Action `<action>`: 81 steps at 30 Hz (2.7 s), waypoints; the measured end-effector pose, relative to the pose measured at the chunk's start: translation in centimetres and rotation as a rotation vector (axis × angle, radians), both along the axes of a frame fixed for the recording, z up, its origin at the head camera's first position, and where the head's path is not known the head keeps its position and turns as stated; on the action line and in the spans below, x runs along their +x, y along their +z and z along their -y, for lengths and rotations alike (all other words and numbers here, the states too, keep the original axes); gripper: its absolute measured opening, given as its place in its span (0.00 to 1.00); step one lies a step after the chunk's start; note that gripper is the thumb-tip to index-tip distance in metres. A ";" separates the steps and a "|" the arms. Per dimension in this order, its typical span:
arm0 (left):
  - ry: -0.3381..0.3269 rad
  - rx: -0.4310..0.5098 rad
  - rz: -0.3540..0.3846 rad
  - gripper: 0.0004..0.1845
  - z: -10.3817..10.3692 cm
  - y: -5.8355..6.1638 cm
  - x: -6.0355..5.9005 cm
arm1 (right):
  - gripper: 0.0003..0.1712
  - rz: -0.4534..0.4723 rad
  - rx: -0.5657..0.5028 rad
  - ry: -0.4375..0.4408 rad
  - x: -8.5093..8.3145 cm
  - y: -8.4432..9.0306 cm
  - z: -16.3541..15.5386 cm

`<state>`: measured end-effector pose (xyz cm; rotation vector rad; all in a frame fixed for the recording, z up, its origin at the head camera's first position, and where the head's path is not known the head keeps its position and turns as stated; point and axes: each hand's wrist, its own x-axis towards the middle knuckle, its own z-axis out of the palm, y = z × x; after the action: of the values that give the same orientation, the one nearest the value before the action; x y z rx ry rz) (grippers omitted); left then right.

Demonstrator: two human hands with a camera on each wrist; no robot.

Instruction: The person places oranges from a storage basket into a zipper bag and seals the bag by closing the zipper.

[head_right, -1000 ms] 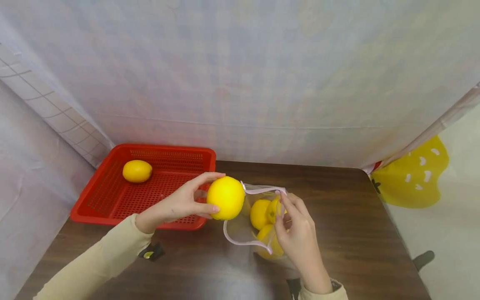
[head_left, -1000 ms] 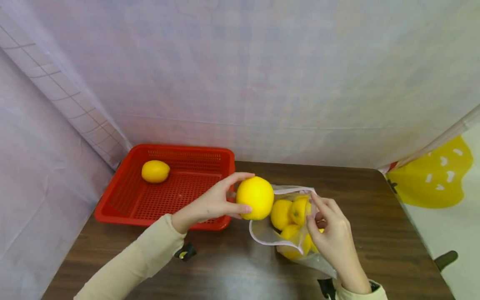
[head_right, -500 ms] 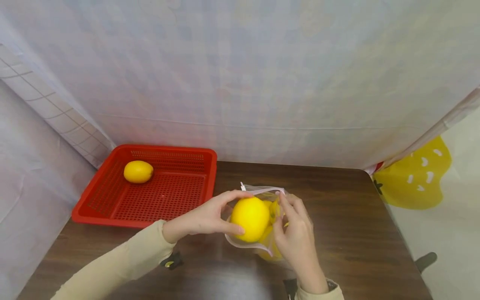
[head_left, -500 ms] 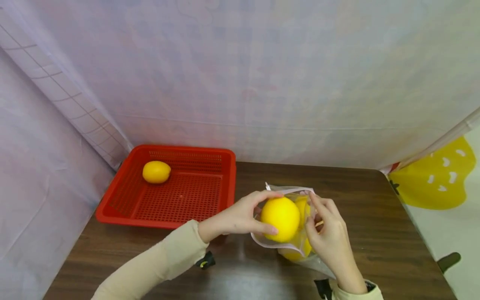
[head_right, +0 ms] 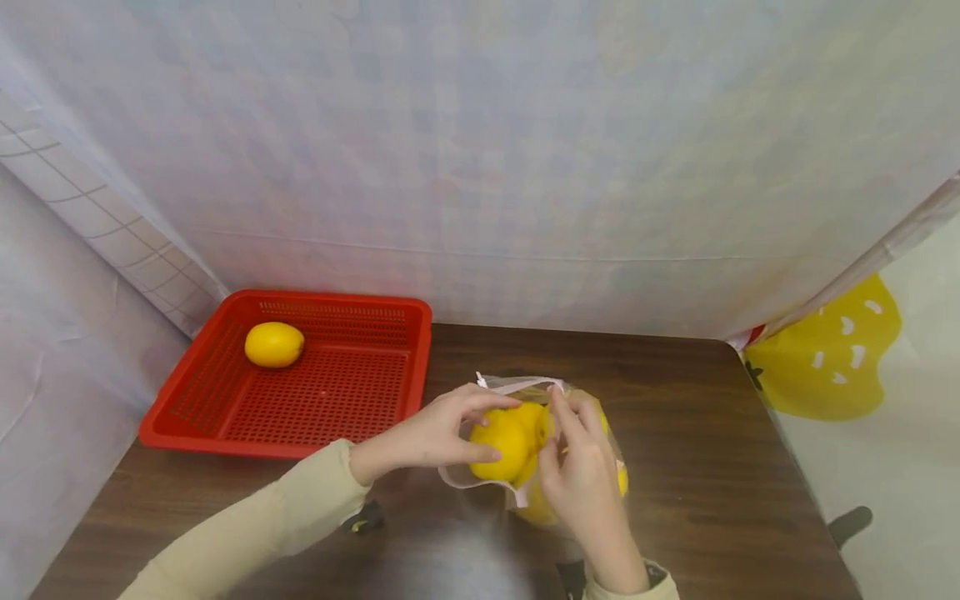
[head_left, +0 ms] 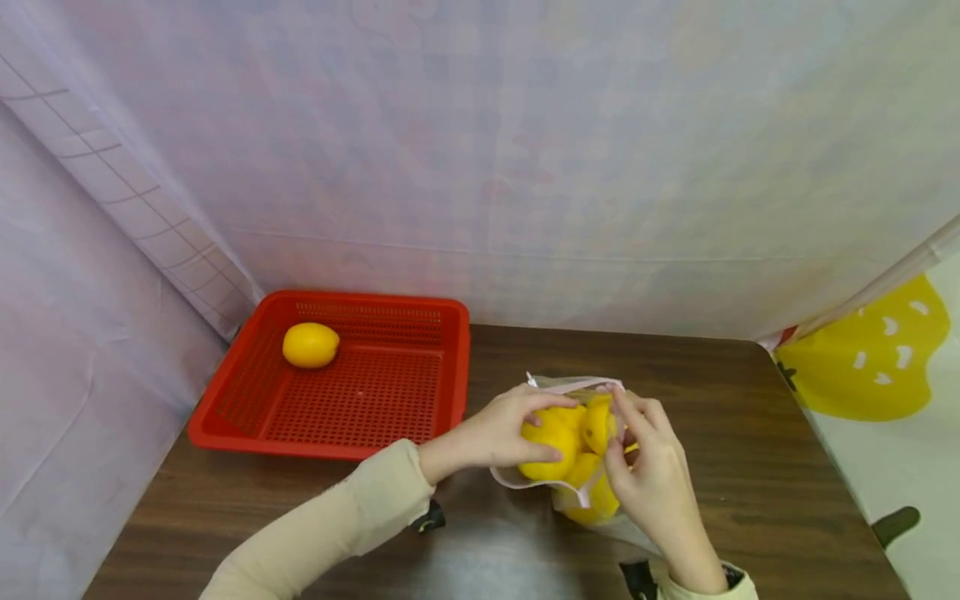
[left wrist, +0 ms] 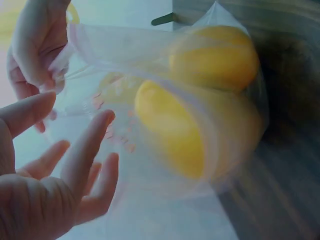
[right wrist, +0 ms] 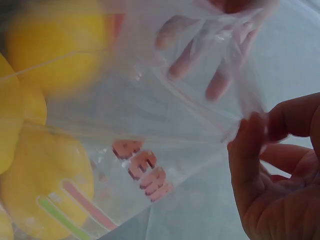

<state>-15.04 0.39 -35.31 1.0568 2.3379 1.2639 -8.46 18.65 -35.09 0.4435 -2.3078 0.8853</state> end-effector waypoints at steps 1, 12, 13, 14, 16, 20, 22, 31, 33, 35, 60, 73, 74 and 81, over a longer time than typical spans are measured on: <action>-0.011 0.006 0.000 0.28 0.2 0.2 -0.1 | 0.34 0.000 -0.005 -0.004 0.0 0.0 0.0; 0.269 -0.078 -0.160 0.24 7.1 2.6 -3.8 | 0.33 0.049 -0.020 -0.051 0.0 0.1 -0.7; 0.297 -0.106 -0.166 0.25 7.8 2.6 -4.3 | 0.33 0.053 -0.021 -0.054 0.0 0.1 -0.8; 0.325 -0.132 -0.160 0.26 8.6 2.6 -4.8 | 0.32 0.056 -0.023 -0.057 0.1 0.0 -0.8; 0.377 -0.186 -0.142 0.28 10.1 2.3 -5.8 | 0.32 0.063 -0.027 -0.064 0.2 0.0 -0.8; 0.493 -0.310 -0.051 0.33 13.1 1.5 -7.9 | 0.32 0.070 -0.029 -0.073 0.3 0.1 -0.9; 0.541 -0.355 -0.009 0.35 14.6 0.9 -8.9 | 0.33 0.069 -0.028 -0.074 0.4 0.1 -0.9; 0.768 -0.374 0.116 0.35 20.4 -1.1 -11.8 | 0.34 0.079 -0.026 -0.059 0.7 0.1 -1.3; 0.783 -0.427 0.124 0.36 21.1 -1.4 -12.1 | 0.34 0.072 -0.026 -0.054 0.8 0.1 -1.3; 0.789 -0.483 0.123 0.36 21.7 -1.7 -12.4 | 0.34 0.066 -0.029 -0.047 0.9 0.1 -1.3; 0.801 -0.576 0.449 0.44 23.1 -4.4 -12.5 | 0.33 0.087 -0.039 -0.020 1.8 0.1 -1.5; 0.811 -0.519 0.307 0.36 23.2 -4.6 -11.6 | 0.34 0.078 -0.031 -0.022 1.7 0.2 -1.4; 0.806 -0.506 0.301 0.36 23.3 -4.5 -11.5 | 0.34 0.078 -0.030 -0.025 1.7 0.3 -1.4; 0.749 -0.374 0.244 0.40 22.7 -3.8 -11.2 | 0.33 0.087 -0.018 -0.049 1.4 0.1 -1.5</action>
<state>-26.27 -22.28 -39.06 -0.1134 2.6983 1.0001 -7.10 20.14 -34.98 0.3458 -2.3767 0.9172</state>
